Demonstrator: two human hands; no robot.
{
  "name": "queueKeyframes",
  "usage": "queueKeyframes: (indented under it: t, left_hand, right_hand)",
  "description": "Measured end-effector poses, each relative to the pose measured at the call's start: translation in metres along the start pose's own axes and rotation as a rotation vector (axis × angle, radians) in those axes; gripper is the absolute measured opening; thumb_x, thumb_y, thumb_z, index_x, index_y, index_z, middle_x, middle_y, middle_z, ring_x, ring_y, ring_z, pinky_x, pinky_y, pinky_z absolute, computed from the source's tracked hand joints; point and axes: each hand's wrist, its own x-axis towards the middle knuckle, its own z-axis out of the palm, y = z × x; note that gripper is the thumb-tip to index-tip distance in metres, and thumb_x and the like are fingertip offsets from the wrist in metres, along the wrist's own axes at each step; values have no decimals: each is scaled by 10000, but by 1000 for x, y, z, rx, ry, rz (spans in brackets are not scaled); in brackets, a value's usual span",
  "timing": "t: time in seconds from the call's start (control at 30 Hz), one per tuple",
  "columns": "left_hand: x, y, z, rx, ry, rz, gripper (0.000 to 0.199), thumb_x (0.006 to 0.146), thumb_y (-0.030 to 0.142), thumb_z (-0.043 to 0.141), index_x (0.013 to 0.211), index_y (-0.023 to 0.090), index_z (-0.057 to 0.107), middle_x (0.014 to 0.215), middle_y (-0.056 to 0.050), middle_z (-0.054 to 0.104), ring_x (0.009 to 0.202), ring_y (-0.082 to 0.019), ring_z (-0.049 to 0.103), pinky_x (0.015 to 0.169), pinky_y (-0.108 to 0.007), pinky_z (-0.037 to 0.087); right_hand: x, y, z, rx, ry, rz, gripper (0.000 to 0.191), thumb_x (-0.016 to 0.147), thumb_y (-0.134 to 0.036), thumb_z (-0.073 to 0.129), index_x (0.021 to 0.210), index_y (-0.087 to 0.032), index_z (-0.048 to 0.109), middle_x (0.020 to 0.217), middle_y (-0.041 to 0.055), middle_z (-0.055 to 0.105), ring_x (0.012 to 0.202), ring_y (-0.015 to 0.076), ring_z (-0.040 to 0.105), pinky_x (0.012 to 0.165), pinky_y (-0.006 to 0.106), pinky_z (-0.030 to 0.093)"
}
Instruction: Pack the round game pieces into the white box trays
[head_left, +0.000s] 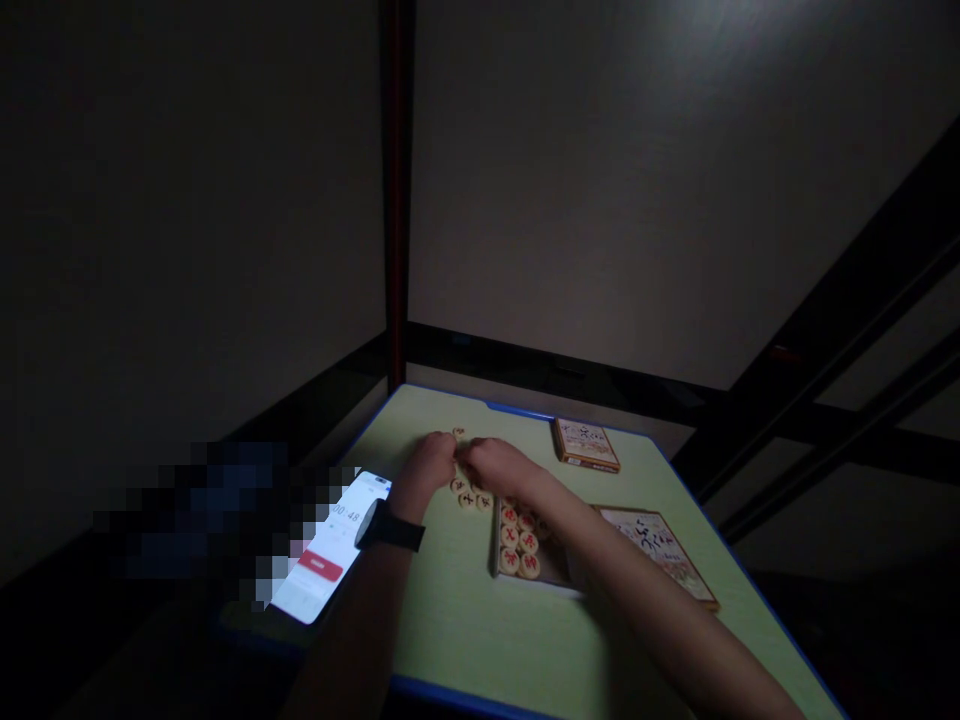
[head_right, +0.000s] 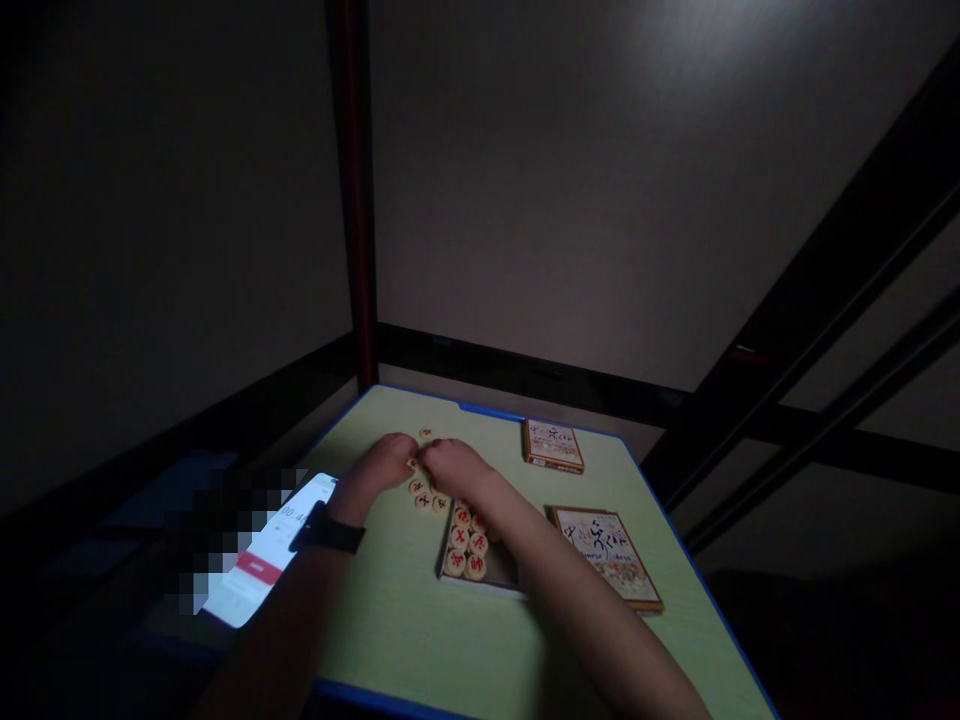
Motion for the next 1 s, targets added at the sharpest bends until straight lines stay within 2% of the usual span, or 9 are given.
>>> queueKeyframes:
  t: [0.13,0.27,0.4,0.57,0.73,0.8,0.87,0.93,1.0]
  left_hand:
    - [1,-2,1,-10,-14,7,233,816,79,561,991,143,700,1019,-135,717,1013,-214,659,876,-272,478]
    - [0,-3,0,-39,-31,-4,176,848,148,566,957,156,705,1019,-127,720,967,-210,668,805,-260,488]
    - [-4,2,-5,-15,-38,-30,196,851,122,556,976,156,704,1064,-118,715,1011,-193,653,846,-244,478]
    - [-6,8,-12,21,-27,-38,247,843,61,508,962,135,711,1032,-141,711,1003,-211,649,860,-267,477]
    - [-5,16,-19,21,120,-70,305,907,88,410,1021,128,689,1042,-150,694,979,-218,645,850,-289,470]
    - [-4,23,-21,-71,173,-59,314,917,93,395,1050,130,677,1016,-132,701,952,-210,646,835,-287,468]
    - [-3,33,-18,-266,167,-7,310,909,83,399,1039,137,675,959,-97,710,906,-188,643,806,-269,465]
    - [-2,43,-11,-545,51,73,281,912,101,402,943,136,679,841,-59,698,784,-157,627,720,-245,460]
    - [-4,51,-2,-852,-179,159,258,937,189,426,836,126,655,709,-25,650,630,-121,574,613,-223,428]
  right_hand:
    - [-18,-9,-10,30,54,25,255,881,-119,531,1107,-111,649,1058,151,685,900,202,656,776,268,453]
    - [-38,-21,-15,211,112,-72,196,864,-81,554,1009,-142,671,1016,101,681,932,177,631,829,253,444]
    - [-43,-30,-5,175,62,-65,153,855,-82,550,951,-122,662,994,117,680,881,181,634,785,261,454]
    - [-38,-33,7,113,64,-56,194,854,-98,550,1032,-121,623,1019,129,688,873,189,645,778,277,452]
    - [-43,-33,1,90,79,-42,187,901,-147,510,1072,-116,582,1016,140,682,857,204,640,750,293,454]
    - [-53,-29,-6,145,121,-8,179,910,-161,511,1076,-126,571,1007,126,675,878,206,637,765,292,461]
    - [-68,-20,-13,222,200,33,200,906,-157,523,1103,-146,551,1040,111,662,917,201,632,794,292,468]
    - [-87,-9,-19,295,322,63,228,909,-161,529,1136,-175,529,1086,99,648,932,189,628,816,295,476]
    - [-104,-1,-19,332,435,81,193,936,-202,510,1128,-191,526,1044,87,651,893,182,630,787,295,490]
